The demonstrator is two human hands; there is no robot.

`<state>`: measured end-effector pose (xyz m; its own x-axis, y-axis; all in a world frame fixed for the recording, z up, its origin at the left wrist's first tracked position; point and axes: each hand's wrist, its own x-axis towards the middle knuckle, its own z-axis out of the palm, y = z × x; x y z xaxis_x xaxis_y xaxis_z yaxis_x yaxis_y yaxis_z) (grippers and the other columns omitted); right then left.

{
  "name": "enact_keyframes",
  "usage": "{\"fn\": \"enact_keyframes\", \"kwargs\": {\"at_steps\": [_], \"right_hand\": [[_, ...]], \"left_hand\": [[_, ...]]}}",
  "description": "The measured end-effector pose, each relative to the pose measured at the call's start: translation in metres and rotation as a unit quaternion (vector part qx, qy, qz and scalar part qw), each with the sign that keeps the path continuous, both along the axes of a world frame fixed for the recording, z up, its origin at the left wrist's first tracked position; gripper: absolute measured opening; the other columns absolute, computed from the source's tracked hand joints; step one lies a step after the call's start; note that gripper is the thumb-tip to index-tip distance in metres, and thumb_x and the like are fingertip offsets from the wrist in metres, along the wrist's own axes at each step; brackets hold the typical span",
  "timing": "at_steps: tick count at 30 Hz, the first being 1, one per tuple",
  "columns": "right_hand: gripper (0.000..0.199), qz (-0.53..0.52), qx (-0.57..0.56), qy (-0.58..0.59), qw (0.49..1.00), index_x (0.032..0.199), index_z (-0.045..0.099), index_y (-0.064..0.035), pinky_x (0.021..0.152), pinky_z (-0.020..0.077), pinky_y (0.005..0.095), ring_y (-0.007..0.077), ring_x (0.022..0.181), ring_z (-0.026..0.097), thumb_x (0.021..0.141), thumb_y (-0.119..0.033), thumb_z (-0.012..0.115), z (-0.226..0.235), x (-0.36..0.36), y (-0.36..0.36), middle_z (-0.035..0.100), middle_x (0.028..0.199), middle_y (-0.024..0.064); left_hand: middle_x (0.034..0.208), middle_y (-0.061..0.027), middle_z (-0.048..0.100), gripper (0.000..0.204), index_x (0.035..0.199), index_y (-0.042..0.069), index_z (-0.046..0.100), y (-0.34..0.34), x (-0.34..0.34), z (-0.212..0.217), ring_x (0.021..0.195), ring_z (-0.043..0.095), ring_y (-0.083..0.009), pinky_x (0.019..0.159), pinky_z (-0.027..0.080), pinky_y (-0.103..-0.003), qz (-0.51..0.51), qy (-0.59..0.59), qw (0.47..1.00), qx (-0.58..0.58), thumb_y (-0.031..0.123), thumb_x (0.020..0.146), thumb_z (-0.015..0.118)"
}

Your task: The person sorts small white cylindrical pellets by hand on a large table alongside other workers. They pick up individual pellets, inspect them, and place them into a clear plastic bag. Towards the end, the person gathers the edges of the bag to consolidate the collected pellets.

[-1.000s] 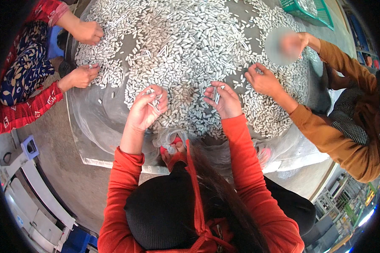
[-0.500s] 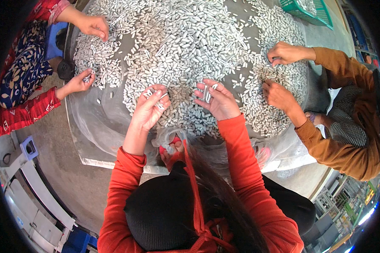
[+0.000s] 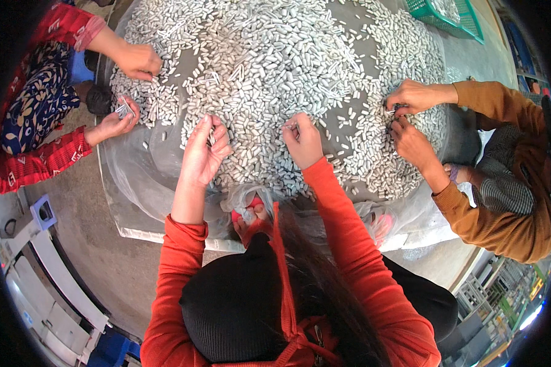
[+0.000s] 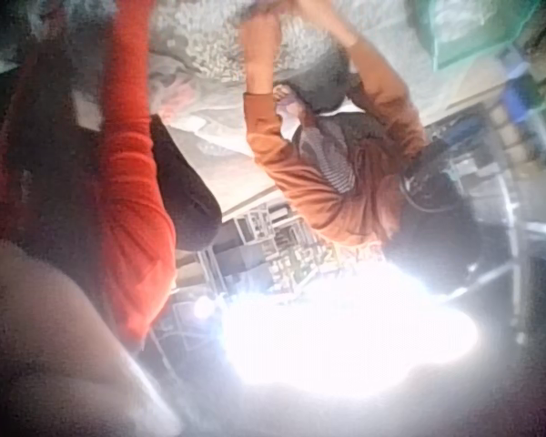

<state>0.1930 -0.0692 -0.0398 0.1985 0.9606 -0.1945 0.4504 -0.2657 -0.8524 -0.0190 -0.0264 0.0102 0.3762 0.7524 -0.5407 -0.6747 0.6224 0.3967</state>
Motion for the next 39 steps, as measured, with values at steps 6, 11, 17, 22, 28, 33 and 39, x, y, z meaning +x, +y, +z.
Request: {"fn": "enact_keyframes", "kwargs": {"at_steps": [6, 11, 17, 22, 28, 33, 39], "right_hand": [[0.016, -0.002, 0.002, -0.021, 1.000, 0.087, 0.047, -0.0047, 0.058, 0.0438, 0.0443, 0.0359, 0.064, 0.058, 0.081, -0.016, 0.058, -0.012, -0.019, -0.012, 0.058, 0.070, 0.0172], [0.018, 0.025, -0.049, -0.036, 0.998, 0.083, 0.055, -0.0038, 0.058, 0.0480, 0.0358, 0.0278, 0.060, 0.060, 0.075, -0.016, 0.066, -0.003, -0.019, -0.005, 0.060, 0.072, 0.0128], [0.018, -0.004, 0.013, 0.017, 1.000, 0.080, 0.056, -0.0080, 0.057, 0.0463, 0.0382, 0.0302, 0.063, 0.061, 0.073, -0.021, 0.067, -0.006, -0.013, 0.003, 0.061, 0.066, 0.0122], [0.020, 0.022, -0.092, -0.079, 0.992, 0.081, 0.058, -0.0101, 0.059, 0.0459, 0.0420, 0.0335, 0.064, 0.060, 0.072, -0.026, 0.066, -0.002, -0.012, 0.004, 0.060, 0.064, 0.0142], [0.018, 0.050, -0.099, -0.117, 0.987, 0.079, 0.062, -0.0109, 0.060, 0.0476, 0.0412, 0.0330, 0.065, 0.060, 0.072, -0.027, 0.066, -0.003, -0.010, 0.007, 0.061, 0.066, 0.0146], [0.017, 0.082, -0.085, -0.099, 0.988, 0.077, 0.062, -0.0073, 0.060, 0.0482, 0.0362, 0.0277, 0.065, 0.061, 0.072, -0.023, 0.065, 0.002, -0.009, 0.009, 0.063, 0.070, 0.0120], [0.004, -0.053, -0.133, 0.489, 0.860, 0.085, 0.052, -0.0056, 0.064, 0.0469, 0.0289, 0.0155, 0.070, 0.058, 0.083, -0.003, 0.053, 0.007, 0.017, 0.002, 0.060, 0.080, 0.0054]], "left_hand": [[0.064, -0.0001, 0.041, 0.037, 0.083, 0.009, 0.049, 0.001, -0.011, 0.004, 0.050, 0.032, -0.0071, 0.046, 0.027, -0.020, -0.013, 0.022, 1.000, 0.009, 0.043, 0.093, 0.039], [0.068, 0.0003, 0.050, 0.022, 0.087, 0.006, 0.056, 0.015, -0.012, 0.001, 0.054, 0.041, -0.0089, 0.051, 0.036, -0.023, -0.058, 0.222, 0.972, 0.058, 0.027, 0.090, 0.052], [0.081, -0.0186, 0.065, 0.036, 0.095, 0.002, 0.064, 0.100, -0.021, -0.029, 0.079, 0.064, -0.0284, 0.069, 0.047, -0.033, -0.087, 0.719, 0.618, 0.306, 0.033, 0.077, 0.065], [0.079, -0.0172, 0.063, 0.027, 0.090, 0.007, 0.063, 0.108, 0.007, -0.045, 0.077, 0.061, -0.0313, 0.068, 0.047, -0.037, -0.167, 0.704, 0.589, 0.359, 0.028, 0.073, 0.068], [0.075, -0.0090, 0.064, 0.027, 0.087, 0.002, 0.060, 0.113, -0.012, -0.044, 0.066, 0.057, -0.0162, 0.063, 0.043, -0.028, -0.133, 0.612, 0.709, 0.325, 0.028, 0.081, 0.062], [0.079, -0.0140, 0.064, 0.024, 0.091, 0.003, 0.058, 0.116, -0.002, -0.045, 0.068, 0.060, -0.0252, 0.064, 0.045, -0.035, -0.118, 0.631, 0.709, 0.293, 0.026, 0.084, 0.056], [0.088, -0.0190, 0.062, 0.025, 0.098, 0.007, 0.059, 0.107, 0.010, -0.032, 0.084, 0.059, -0.0353, 0.073, 0.046, -0.042, -0.193, 0.736, 0.541, 0.357, 0.020, 0.077, 0.062]]}}
